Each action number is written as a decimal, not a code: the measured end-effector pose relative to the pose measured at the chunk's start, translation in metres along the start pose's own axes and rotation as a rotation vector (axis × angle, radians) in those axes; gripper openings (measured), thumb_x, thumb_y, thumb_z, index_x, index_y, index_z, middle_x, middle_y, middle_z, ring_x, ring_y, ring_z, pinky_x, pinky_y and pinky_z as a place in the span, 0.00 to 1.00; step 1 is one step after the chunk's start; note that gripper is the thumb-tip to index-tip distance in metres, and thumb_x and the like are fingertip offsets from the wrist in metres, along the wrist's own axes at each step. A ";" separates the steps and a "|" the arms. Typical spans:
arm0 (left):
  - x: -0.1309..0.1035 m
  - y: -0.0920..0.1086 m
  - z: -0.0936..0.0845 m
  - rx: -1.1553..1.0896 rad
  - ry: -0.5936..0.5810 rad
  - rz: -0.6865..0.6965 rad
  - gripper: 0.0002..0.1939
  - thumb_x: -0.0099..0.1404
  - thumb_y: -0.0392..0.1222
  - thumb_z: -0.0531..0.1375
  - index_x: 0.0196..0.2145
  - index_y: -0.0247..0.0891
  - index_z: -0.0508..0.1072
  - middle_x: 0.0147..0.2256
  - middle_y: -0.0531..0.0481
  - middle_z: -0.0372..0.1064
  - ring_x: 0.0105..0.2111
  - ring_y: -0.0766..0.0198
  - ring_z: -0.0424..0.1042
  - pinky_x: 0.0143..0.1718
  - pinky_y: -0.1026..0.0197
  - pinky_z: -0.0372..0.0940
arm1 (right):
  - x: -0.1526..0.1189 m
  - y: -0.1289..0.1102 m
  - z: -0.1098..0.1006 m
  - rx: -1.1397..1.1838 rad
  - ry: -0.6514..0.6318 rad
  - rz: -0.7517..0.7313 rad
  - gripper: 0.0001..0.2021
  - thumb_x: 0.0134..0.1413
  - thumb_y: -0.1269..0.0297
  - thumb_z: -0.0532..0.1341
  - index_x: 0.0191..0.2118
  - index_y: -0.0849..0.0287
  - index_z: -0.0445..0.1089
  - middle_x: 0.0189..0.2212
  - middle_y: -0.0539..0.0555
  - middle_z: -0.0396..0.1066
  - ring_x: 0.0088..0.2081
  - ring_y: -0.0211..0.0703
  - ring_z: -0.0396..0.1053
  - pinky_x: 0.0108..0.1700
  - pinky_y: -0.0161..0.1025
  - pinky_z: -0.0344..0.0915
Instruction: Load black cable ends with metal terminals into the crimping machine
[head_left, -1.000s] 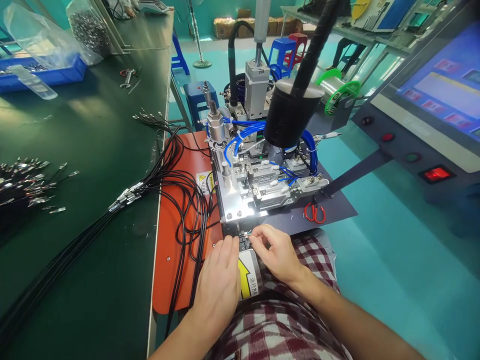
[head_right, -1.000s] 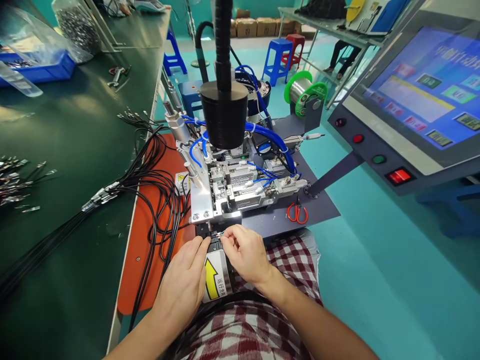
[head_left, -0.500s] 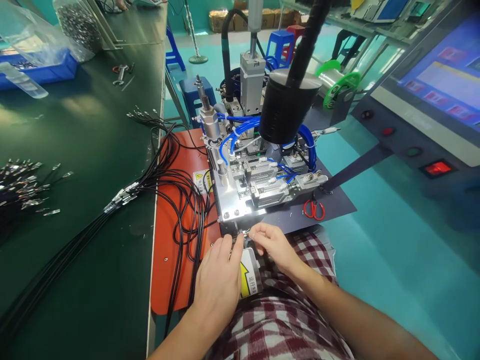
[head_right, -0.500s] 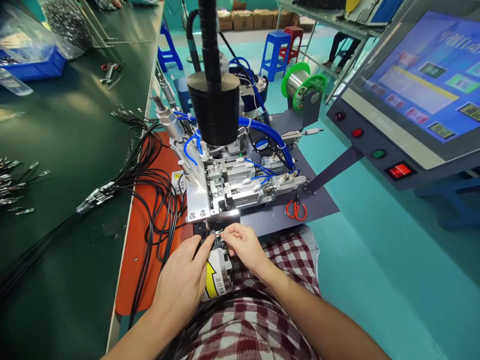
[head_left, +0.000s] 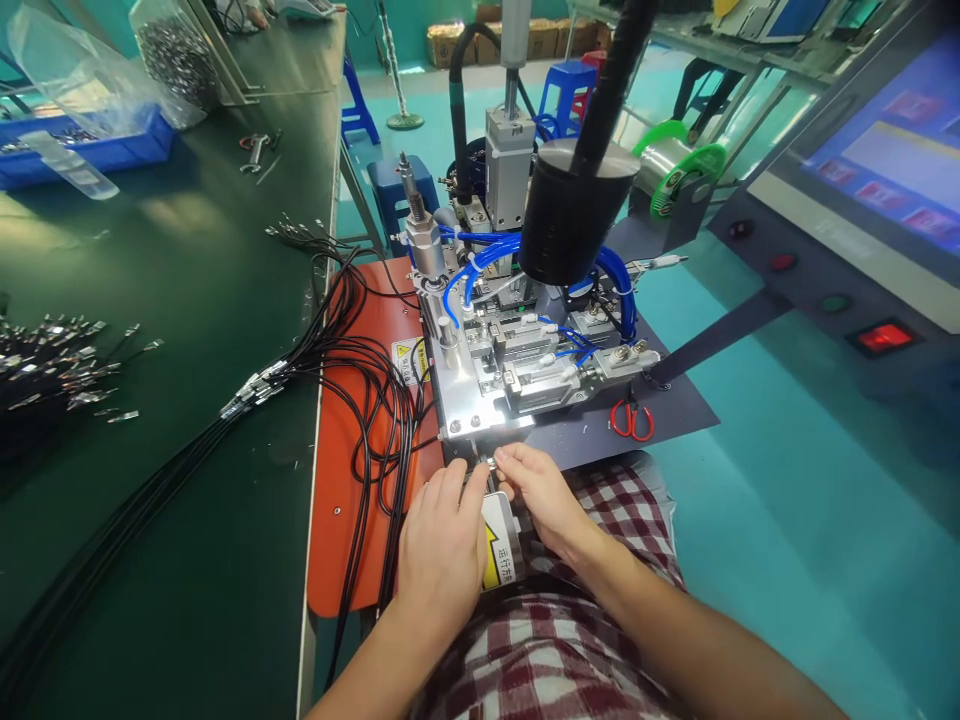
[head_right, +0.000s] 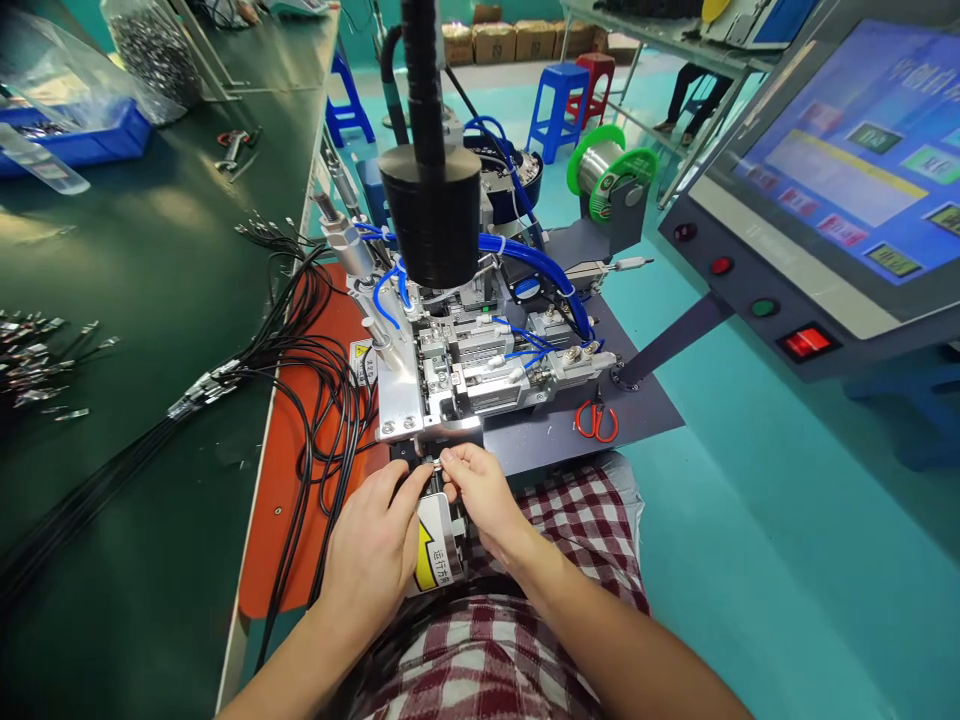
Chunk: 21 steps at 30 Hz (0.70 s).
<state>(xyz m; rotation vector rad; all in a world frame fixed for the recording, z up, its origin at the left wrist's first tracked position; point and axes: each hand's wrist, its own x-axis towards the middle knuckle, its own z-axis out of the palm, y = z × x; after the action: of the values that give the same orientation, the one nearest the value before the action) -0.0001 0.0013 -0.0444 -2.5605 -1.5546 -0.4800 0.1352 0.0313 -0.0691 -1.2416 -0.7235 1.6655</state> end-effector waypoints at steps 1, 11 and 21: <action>-0.001 -0.001 0.001 -0.015 -0.002 0.000 0.19 0.62 0.29 0.51 0.50 0.33 0.70 0.44 0.39 0.69 0.41 0.53 0.68 0.40 0.54 0.67 | 0.000 -0.001 -0.001 -0.010 -0.006 -0.003 0.20 0.46 0.46 0.64 0.25 0.59 0.63 0.18 0.43 0.59 0.19 0.32 0.54 0.25 0.34 0.53; -0.001 -0.001 0.000 -0.047 -0.029 -0.027 0.18 0.65 0.30 0.49 0.51 0.34 0.69 0.45 0.41 0.68 0.43 0.55 0.68 0.42 0.54 0.67 | 0.004 -0.002 -0.005 -0.074 -0.003 -0.058 0.21 0.43 0.43 0.65 0.23 0.58 0.63 0.15 0.43 0.60 0.19 0.33 0.54 0.25 0.35 0.50; -0.007 -0.008 -0.004 -0.189 -0.051 -0.077 0.18 0.68 0.32 0.47 0.52 0.35 0.68 0.46 0.42 0.67 0.46 0.57 0.67 0.46 0.54 0.67 | 0.000 -0.008 -0.002 -0.020 -0.057 0.009 0.24 0.40 0.41 0.65 0.21 0.58 0.61 0.15 0.43 0.57 0.20 0.32 0.51 0.26 0.34 0.50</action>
<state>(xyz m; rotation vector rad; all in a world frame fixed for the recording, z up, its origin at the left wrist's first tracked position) -0.0114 -0.0017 -0.0436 -2.6768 -1.7069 -0.6013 0.1396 0.0340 -0.0630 -1.2175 -0.7723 1.7105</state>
